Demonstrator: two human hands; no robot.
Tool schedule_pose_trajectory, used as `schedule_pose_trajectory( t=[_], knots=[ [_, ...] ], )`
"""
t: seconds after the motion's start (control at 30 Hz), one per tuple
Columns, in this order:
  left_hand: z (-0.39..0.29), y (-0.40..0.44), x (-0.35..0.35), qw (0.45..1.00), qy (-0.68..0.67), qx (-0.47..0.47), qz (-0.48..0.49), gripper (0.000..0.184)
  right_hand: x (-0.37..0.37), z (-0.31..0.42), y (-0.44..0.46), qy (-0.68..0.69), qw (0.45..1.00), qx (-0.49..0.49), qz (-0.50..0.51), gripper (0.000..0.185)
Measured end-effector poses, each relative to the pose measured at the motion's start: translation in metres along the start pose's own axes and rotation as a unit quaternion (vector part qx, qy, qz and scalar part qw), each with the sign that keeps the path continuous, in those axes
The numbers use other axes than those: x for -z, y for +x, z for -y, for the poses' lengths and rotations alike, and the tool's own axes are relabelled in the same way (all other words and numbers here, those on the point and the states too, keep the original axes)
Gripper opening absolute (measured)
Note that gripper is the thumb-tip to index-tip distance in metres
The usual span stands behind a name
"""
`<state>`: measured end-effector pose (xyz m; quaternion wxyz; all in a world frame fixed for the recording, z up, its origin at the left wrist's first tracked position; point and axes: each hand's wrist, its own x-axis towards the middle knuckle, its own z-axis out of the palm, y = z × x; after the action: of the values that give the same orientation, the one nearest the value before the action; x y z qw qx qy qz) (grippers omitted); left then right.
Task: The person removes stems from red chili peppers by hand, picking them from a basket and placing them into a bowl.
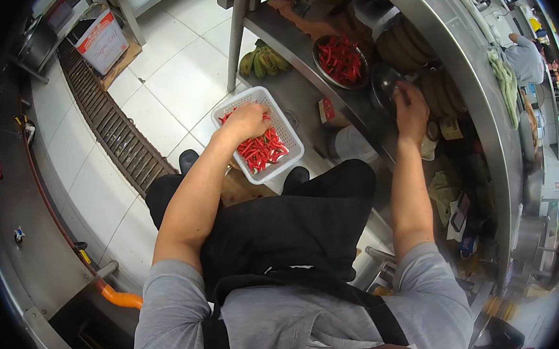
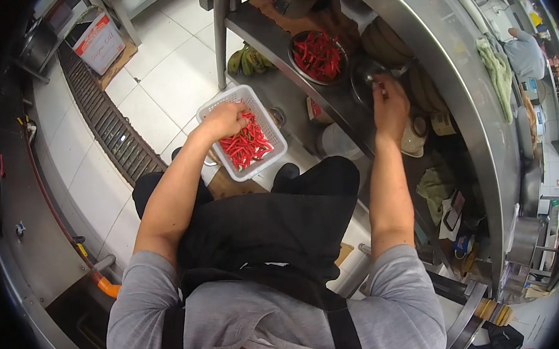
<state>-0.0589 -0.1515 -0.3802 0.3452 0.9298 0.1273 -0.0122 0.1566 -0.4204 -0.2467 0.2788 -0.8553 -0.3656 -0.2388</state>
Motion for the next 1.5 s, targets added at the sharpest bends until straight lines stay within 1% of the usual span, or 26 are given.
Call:
schedule_pose_trajectory(
  t=[0.07,0.1,0.2,0.23,0.3,0.4,0.43,0.5,0.63,0.7,0.73,0.77,0.8,0.83,0.87,0.93,0.97,1.0,1.07,1.1,1.13,1.17,1.2,1.3,1.43,1.5],
  knots=[
    [-0.003,-0.002,0.004,1.0,-0.004,0.007,-0.009,0.032,-0.01,0.017,-0.006,0.087,0.996,0.0,0.004,0.016],
    [-0.004,-0.002,0.005,1.0,-0.005,0.012,-0.008,0.031,-0.016,0.029,-0.008,0.084,0.995,-0.034,0.049,0.015],
    [-0.005,-0.002,0.007,1.0,-0.002,0.01,-0.011,0.03,-0.033,0.051,0.005,-0.006,0.989,-0.01,0.145,0.02],
    [-0.005,-0.002,0.007,1.0,0.0,0.001,-0.015,0.03,-0.035,0.055,0.012,-0.005,0.989,-0.01,0.146,0.02],
    [-0.003,-0.002,0.008,1.0,0.005,0.001,-0.018,0.03,-0.038,0.062,0.029,-0.13,0.955,-0.025,0.267,0.026],
    [-0.006,-0.004,0.014,1.0,-0.004,0.003,-0.03,0.03,-0.056,0.039,0.04,-0.09,0.95,-0.003,0.298,0.03],
    [-0.008,-0.005,0.017,0.999,-0.015,0.006,-0.037,0.03,-0.056,0.035,0.041,-0.092,0.95,0.001,0.298,0.03],
    [-0.008,-0.003,0.017,0.998,-0.016,-0.002,-0.053,0.03,-0.055,0.03,0.042,0.002,0.963,-0.052,0.263,0.028],
    [-0.008,-0.004,0.017,0.998,-0.004,-0.016,-0.06,0.029,-0.038,0.033,0.038,0.068,0.967,-0.1,0.223,0.025],
    [-0.007,-0.005,0.014,0.998,-0.015,-0.017,-0.064,0.029,-0.029,0.039,0.032,0.211,0.932,-0.219,0.195,0.022],
    [-0.006,-0.005,0.013,0.997,-0.027,-0.016,-0.068,0.029,-0.027,0.041,0.027,0.212,0.932,-0.219,0.194,0.022],
    [-0.005,-0.005,0.012,0.997,-0.026,-0.016,-0.068,0.029,-0.026,0.044,0.023,0.254,0.923,-0.241,0.162,0.023],
    [-0.006,-0.005,0.013,0.996,-0.057,-0.03,-0.067,0.029,-0.025,0.047,0.018,0.294,0.91,-0.262,0.13,0.023],
    [-0.007,-0.005,0.013,0.993,-0.088,-0.042,-0.066,0.029,-0.025,0.052,0.011,0.296,0.909,-0.262,0.13,0.023],
    [-0.009,-0.004,0.013,0.993,-0.086,-0.04,-0.066,0.029,-0.025,0.059,0.003,0.304,0.909,-0.249,0.143,0.023],
    [-0.019,-0.004,0.008,0.964,-0.256,-0.034,-0.07,0.027,-0.031,0.076,-0.019,0.341,0.89,-0.25,0.171,0.021],
    [-0.018,0.0,0.002,0.939,-0.336,-0.056,-0.046,0.03,-0.033,0.088,-0.031,0.365,0.879,-0.238,0.194,0.02],
    [-0.023,-0.001,0.004,0.94,-0.336,-0.045,-0.047,0.03,-0.037,0.1,-0.041,0.389,0.866,-0.227,0.218,0.019],
    [-0.035,-0.01,0.016,0.846,-0.532,-0.023,0.037,0.031,-0.052,0.113,-0.064,0.443,0.822,-0.25,0.258,0.018],
    [-0.035,-0.011,0.017,0.829,-0.557,-0.029,0.041,0.031,-0.057,0.122,-0.073,0.461,0.797,-0.276,0.275,0.019],
    [-0.034,-0.011,0.019,0.812,-0.581,-0.037,0.045,0.031,-0.062,0.128,-0.08,0.477,0.785,-0.27,0.29,0.019],
    [-0.033,-0.012,0.02,0.798,-0.601,-0.037,0.038,0.026,-0.067,0.133,-0.088,0.494,0.764,-0.298,0.29,0.019],
    [-0.03,-0.012,0.02,0.798,-0.601,-0.03,0.037,0.026,-0.072,0.136,-0.094,0.509,0.744,-0.325,0.288,0.019],
    [-0.026,-0.012,0.02,0.79,-0.612,-0.012,0.032,0.02,-0.078,0.141,-0.101,0.536,0.716,-0.339,0.29,0.02],
    [-0.026,-0.011,0.019,0.794,-0.605,-0.016,0.059,0.018,-0.08,0.14,-0.105,0.533,0.711,-0.343,0.304,0.019],
    [-0.026,-0.01,0.019,0.806,-0.589,0.004,0.056,0.018,-0.078,0.14,-0.105,0.504,0.73,-0.323,0.33,0.017]
  ],
)
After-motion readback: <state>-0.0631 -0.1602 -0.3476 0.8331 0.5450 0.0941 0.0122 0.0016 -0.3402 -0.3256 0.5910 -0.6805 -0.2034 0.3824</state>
